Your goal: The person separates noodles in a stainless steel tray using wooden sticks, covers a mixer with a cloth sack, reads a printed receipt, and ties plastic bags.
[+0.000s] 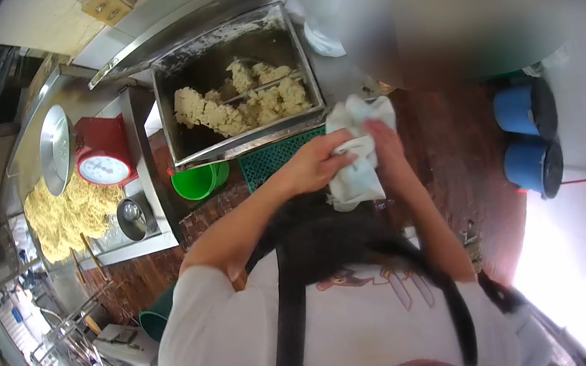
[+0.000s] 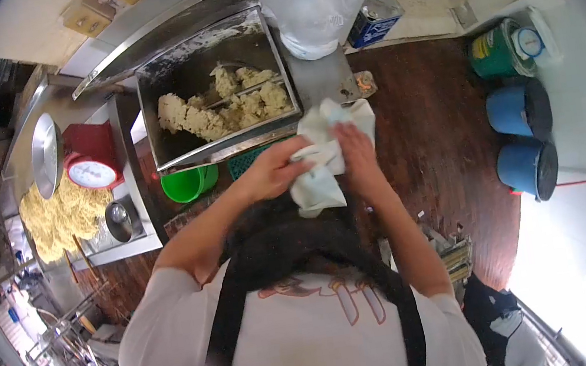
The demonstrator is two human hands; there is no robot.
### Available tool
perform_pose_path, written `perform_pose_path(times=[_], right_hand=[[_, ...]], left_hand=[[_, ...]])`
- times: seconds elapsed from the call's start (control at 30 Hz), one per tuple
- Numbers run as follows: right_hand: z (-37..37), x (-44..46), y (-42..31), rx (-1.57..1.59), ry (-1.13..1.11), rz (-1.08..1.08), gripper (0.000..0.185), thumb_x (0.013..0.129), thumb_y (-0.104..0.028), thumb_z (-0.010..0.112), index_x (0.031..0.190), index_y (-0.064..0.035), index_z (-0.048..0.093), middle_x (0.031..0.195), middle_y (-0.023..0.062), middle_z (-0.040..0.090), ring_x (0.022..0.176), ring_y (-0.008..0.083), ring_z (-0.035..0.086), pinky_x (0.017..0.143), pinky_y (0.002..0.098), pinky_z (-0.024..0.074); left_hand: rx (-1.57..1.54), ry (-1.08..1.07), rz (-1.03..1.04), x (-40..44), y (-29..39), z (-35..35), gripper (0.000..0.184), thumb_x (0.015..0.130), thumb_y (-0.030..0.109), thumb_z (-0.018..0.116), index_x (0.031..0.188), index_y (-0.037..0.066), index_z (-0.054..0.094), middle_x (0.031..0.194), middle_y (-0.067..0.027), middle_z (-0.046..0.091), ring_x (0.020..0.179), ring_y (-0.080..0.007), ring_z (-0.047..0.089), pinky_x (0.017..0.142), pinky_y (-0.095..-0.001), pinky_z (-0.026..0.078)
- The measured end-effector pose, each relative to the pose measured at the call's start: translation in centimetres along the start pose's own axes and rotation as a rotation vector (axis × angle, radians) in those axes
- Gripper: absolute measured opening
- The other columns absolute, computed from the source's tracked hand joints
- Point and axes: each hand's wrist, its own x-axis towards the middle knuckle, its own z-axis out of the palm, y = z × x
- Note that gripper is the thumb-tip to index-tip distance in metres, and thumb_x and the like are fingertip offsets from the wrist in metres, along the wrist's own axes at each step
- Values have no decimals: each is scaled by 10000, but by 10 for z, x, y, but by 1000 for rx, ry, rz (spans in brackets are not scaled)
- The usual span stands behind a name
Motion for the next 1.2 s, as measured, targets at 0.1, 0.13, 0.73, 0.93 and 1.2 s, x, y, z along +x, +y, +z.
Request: perform_pose_path(times=[0.1,0.13,0.73,0.93,1.2], right_hand=[[40,28,30,88,-495,48,376,788,-138,762,1142,-156,637,1146,75,673,1231,328,583,1136,692,239],[59,33,41,214,-565,34,276,834,-153,735,1098,-146,654,1051,88,693,1137,332,628,1130,715,228],[92,140,-116,122,-843,-334,416,769,21,670,1170,-90,652,1043,130,640,1003,338,633,864,410,505],[113,142,-238,288,-1034,-429,363,737,62,602,1076,-45,675,1040,125,612,1050,345,602,901,420,489],[97,136,-233,286,-915,-229,376,736,40,643,1095,-71,655,1097,118,596,1078,339,589,937,399,478]], left_hand=[[-116,203,-98,-65,21,-36,250,964,227,667,1124,43,611,983,-25,613,926,-104,572,809,-292,480],[-144,428,-67,-95,22,-48,256,931,184,699,1138,50,629,977,-22,648,898,-111,605,787,-284,503],[453,415,-944,-415,-67,-133,507,726,143,841,1180,-7,675,1046,-195,731,1018,-385,692,904,-433,537],[356,66,-92,-247,-143,-131,625,913,151,717,1491,125,481,1308,-156,610,1094,-271,650,991,-394,516],[-133,66,-226,-222,-88,-153,102,939,122,711,1019,65,682,1131,-58,569,972,-187,596,869,-355,516]])
